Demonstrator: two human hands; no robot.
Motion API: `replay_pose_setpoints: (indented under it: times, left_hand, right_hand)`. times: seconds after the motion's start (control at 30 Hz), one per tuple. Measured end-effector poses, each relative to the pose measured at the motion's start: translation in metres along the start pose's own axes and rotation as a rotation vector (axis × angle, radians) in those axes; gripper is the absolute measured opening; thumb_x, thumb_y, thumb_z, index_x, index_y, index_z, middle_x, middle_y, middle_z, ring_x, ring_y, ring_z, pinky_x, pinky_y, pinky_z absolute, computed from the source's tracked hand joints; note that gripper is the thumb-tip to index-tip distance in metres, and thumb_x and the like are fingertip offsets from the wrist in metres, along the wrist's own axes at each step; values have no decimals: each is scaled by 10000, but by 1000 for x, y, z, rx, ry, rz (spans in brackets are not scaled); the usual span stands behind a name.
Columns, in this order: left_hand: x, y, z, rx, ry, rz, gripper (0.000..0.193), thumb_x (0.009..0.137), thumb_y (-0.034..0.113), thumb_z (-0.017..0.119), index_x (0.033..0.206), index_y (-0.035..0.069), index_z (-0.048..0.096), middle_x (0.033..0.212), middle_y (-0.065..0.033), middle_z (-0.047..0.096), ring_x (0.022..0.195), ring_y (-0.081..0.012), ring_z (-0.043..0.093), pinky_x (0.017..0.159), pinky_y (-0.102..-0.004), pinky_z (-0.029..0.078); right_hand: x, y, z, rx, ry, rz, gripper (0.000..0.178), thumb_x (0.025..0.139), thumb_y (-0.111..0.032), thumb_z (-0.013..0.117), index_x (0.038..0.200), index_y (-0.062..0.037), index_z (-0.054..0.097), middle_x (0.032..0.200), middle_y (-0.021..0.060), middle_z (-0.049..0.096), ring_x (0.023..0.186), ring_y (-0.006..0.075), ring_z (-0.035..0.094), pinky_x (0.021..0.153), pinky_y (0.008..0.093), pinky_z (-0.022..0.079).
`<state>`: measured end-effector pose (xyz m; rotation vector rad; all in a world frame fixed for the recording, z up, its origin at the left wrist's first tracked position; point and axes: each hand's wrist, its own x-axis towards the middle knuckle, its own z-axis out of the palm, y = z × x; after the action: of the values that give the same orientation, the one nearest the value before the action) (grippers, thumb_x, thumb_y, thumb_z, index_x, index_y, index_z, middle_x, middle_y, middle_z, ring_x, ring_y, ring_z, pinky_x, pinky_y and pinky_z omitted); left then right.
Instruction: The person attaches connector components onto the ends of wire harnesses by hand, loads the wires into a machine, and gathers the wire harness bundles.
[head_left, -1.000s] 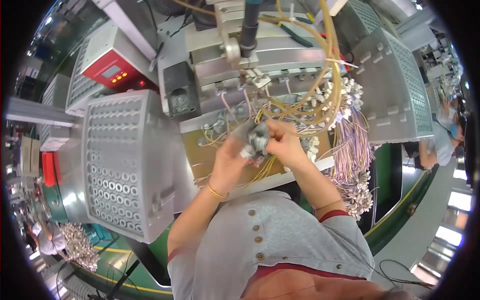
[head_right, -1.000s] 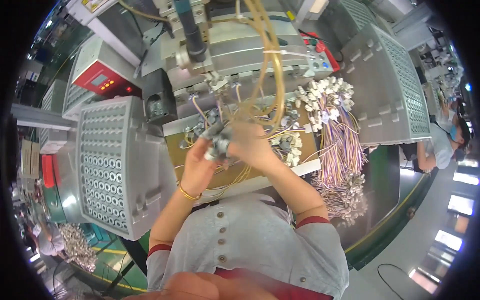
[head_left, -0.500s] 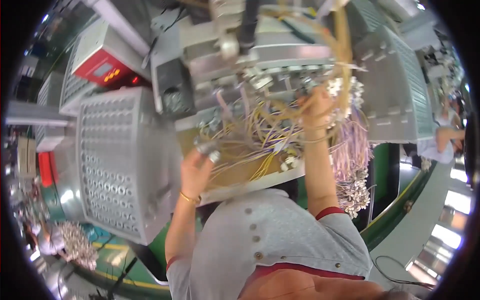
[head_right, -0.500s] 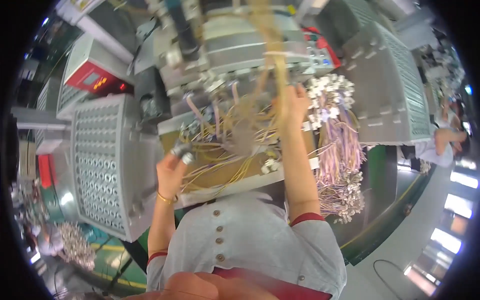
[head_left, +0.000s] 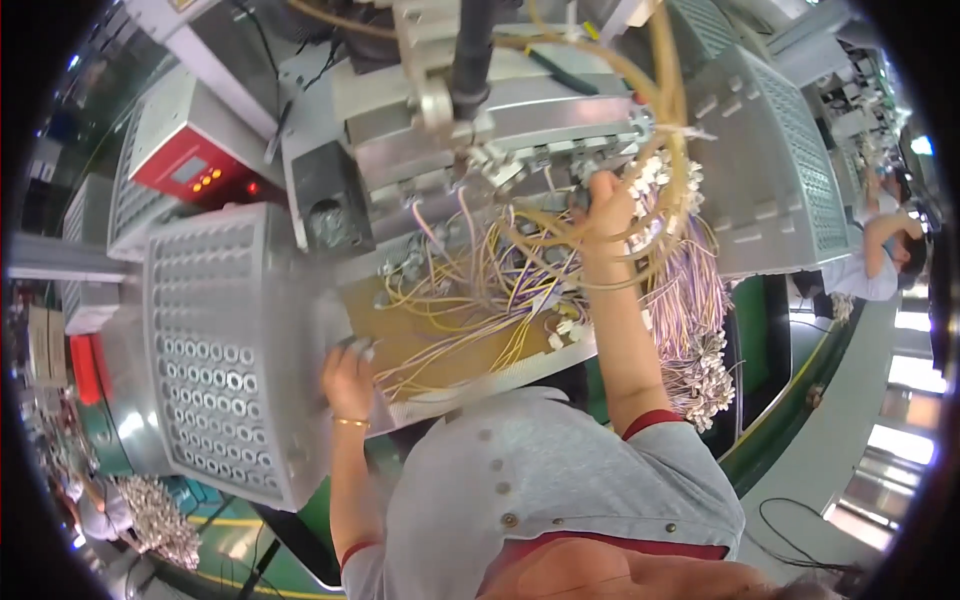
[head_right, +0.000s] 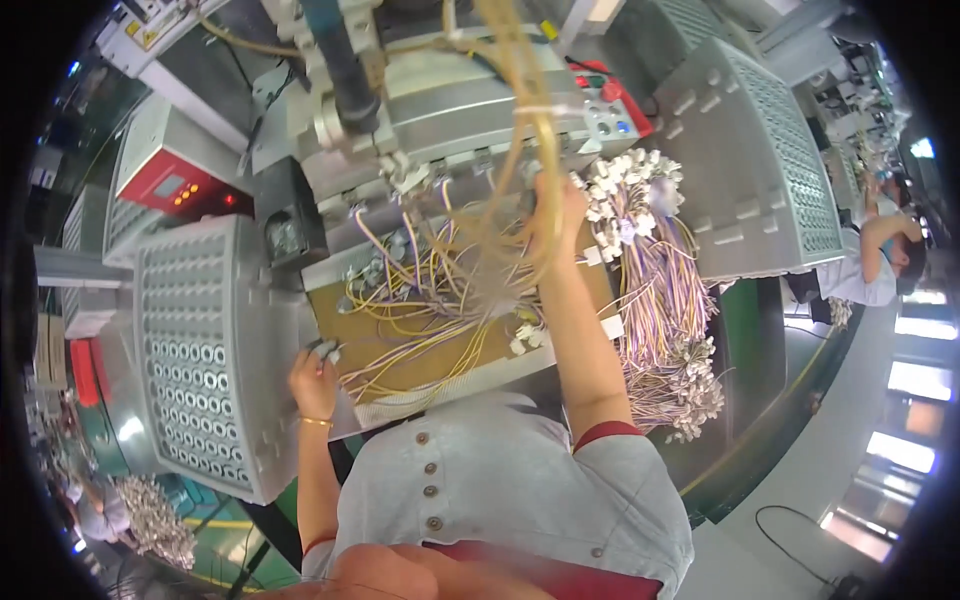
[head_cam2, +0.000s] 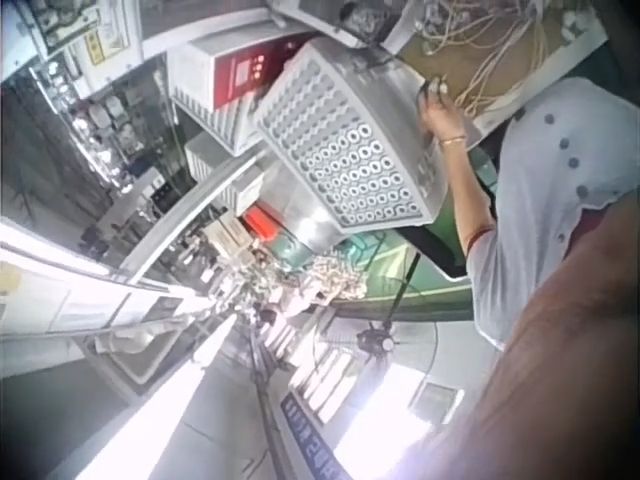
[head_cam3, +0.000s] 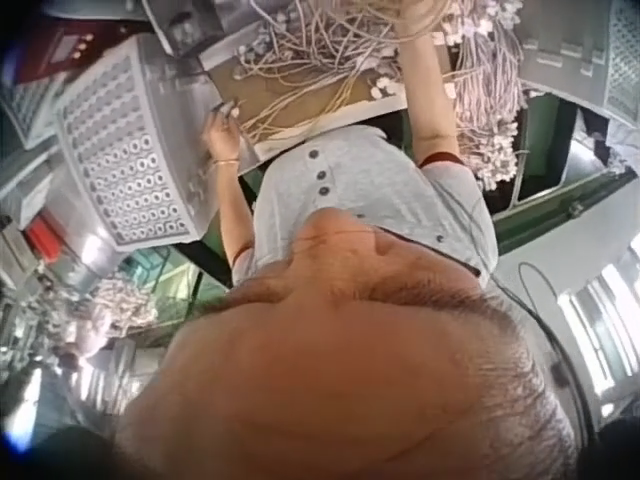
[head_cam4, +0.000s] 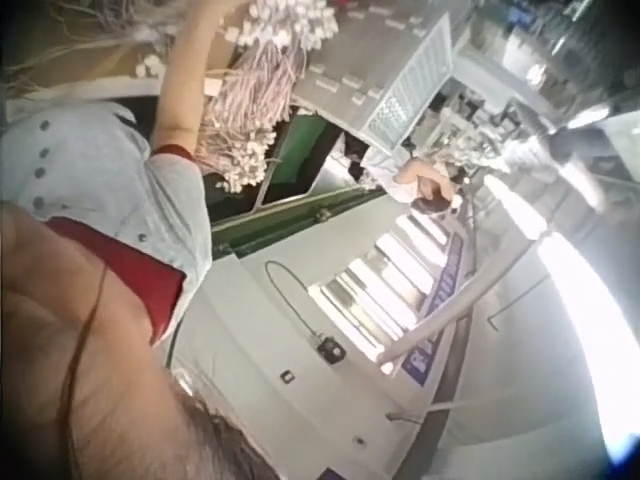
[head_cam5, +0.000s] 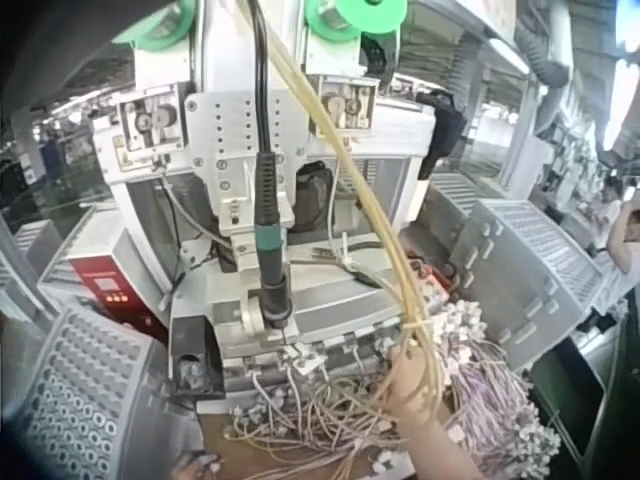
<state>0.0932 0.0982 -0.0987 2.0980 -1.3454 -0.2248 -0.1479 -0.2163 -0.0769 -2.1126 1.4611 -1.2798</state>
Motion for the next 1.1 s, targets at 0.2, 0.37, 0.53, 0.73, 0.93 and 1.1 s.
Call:
replay_pose_setpoints:
  times: [0.2,0.37,0.53,0.73,0.93,1.1]
  left_hand:
    - [2,5,1,288,5,91,186,639,-20,534,804,50,584,668,-128,514,634,-321,510,548,-392,433]
    - [5,20,-16,-356,44,-287,87,721,-6,582,807,-5,573,634,-28,565,561,-117,545,492,-230,428]
    - [9,55,-52,-555,-35,-436,119,716,-22,601,834,-16,585,657,5,569,571,-44,510,503,-178,417]
    - [25,101,-81,-900,-66,-533,288,698,-7,627,975,-24,552,780,-14,590,688,-63,535,581,-204,440]
    - [29,92,-76,-1205,-267,-473,283,707,-3,575,989,-16,552,744,-33,596,623,-90,532,549,-218,428]
    - [60,-1,-149,257,195,-313,212,749,108,531,935,31,595,718,-136,599,626,-190,572,569,-304,424]
  right_hand:
    - [13,-36,-10,910,24,696,218,778,-111,521,597,-67,407,540,-3,349,366,155,421,351,260,386]
    - [16,-44,-30,740,-170,665,258,781,-176,482,653,33,562,508,30,494,400,73,397,375,231,298]
    - [17,-55,-38,272,-261,492,262,761,-186,503,657,52,534,497,27,465,496,76,375,437,282,308]
    - [-56,-100,-69,253,-478,-92,175,665,-127,613,774,8,585,590,102,536,495,169,512,454,262,397]
    - [-94,-160,-36,601,-586,-761,232,578,-49,666,773,-2,550,707,102,552,561,235,528,464,304,414]
    - [-87,-163,-48,949,-953,-202,156,659,-11,597,798,31,540,635,78,480,517,187,449,469,276,371]
